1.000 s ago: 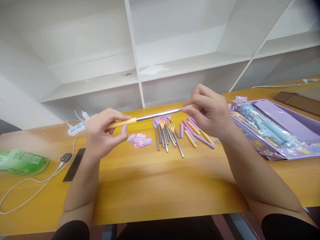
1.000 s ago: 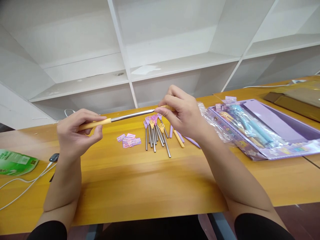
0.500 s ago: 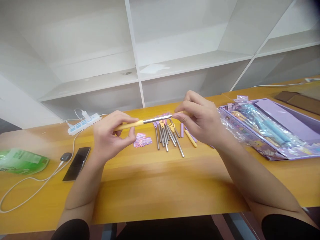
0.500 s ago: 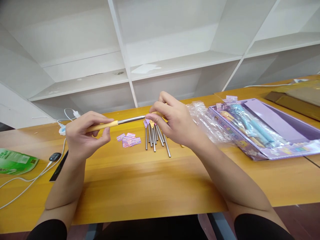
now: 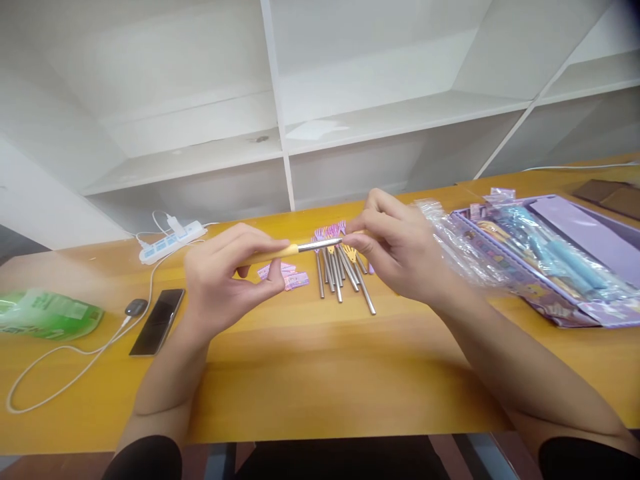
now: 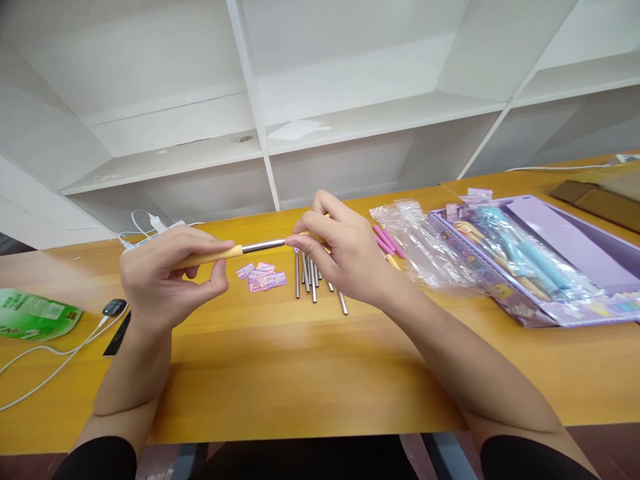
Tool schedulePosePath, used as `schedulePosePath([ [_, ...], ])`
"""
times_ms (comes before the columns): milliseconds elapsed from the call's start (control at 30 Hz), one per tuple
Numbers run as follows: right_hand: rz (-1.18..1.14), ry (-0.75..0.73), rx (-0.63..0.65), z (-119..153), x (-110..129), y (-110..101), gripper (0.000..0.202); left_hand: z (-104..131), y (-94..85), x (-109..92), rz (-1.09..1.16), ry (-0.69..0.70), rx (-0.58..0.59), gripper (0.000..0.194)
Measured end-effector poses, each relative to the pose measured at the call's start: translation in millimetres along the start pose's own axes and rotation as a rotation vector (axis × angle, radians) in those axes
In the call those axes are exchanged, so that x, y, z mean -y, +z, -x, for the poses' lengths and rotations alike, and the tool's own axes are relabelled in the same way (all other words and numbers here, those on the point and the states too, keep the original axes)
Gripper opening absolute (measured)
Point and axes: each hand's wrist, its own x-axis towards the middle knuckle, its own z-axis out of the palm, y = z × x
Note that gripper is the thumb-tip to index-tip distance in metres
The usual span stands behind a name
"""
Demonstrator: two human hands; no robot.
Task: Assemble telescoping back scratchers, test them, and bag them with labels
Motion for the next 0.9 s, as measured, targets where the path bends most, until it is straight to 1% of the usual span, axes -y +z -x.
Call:
schedulePosePath([
  [133, 0.046, 0.013, 0.007, 1.7, 5.5, -1.1, 0.02, 1.4, 0.2, -2.3, 0.021, -0.021, 0.022, 0.028],
  [267, 0.101, -0.008, 0.011, 0.9, 10.6, -5.6, 0.019, 2.8, 2.2, -3.5, 0.041, -0.052, 0.024, 0.022],
  [333, 0.109, -0.009, 0.028, 0.6, 12.3, -7.2, 0.02, 2.5, 0.0, -2.3, 0.052, -0.051, 0.038, 0.021],
  [400, 0.109, 0.003, 0.059, 1.1, 13.8, -8.9, 0.019, 1.5, -5.9, 0.4, 0.065, -0.043, 0.097, 0.02],
  [467, 0.093, 0.03, 0.12, 2.6, 15.4, -11.1, 0.014, 0.4, -15.3, 4.3, 0.056, -0.03, 0.162, 0.02],
  [500, 0.075, 0.047, 0.158, 3.7, 16.3, -12.5, 0.016, 0.0, -20.8, 6.6, 0.039, -0.02, 0.183, 0.021],
  [567, 0.043, 0.075, 0.21, 5.6, 17.8, -15.5, 0.029, -0.3, -31.6, 11.2, -0.017, 0.003, 0.201, 0.02],
  [600, 0.041, 0.074, 0.221, 6.2, 18.3, -16.8, 0.03, -0.1, -36.2, 13.3, -0.05, 0.017, 0.204, 0.019],
  [667, 0.077, 0.03, 0.21, 6.5, 18.6, -18.4, 0.021, 0.5, -41.8, 16.5, -0.122, 0.051, 0.23, 0.015],
  [700, 0.111, -0.003, 0.197, 6.3, 18.5, -18.4, 0.016, 1.0, -42.4, 17.2, -0.156, 0.067, 0.252, 0.013],
  [767, 0.177, -0.061, 0.173, 5.8, 17.9, -16.1, 0.015, 2.3, -39.1, 16.5, -0.223, 0.09, 0.304, 0.012],
  [833, 0.246, -0.093, 0.164, 6.1, 17.4, -11.1, 0.016, 4.0, -31.4, 13.1, -0.295, 0.1, 0.359, 0.015],
  [900, 0.335, -0.14, 0.181, 7.1, 17.2, -4.7, 0.015, 5.8, -22.2, 8.6, -0.374, 0.117, 0.399, 0.017],
])
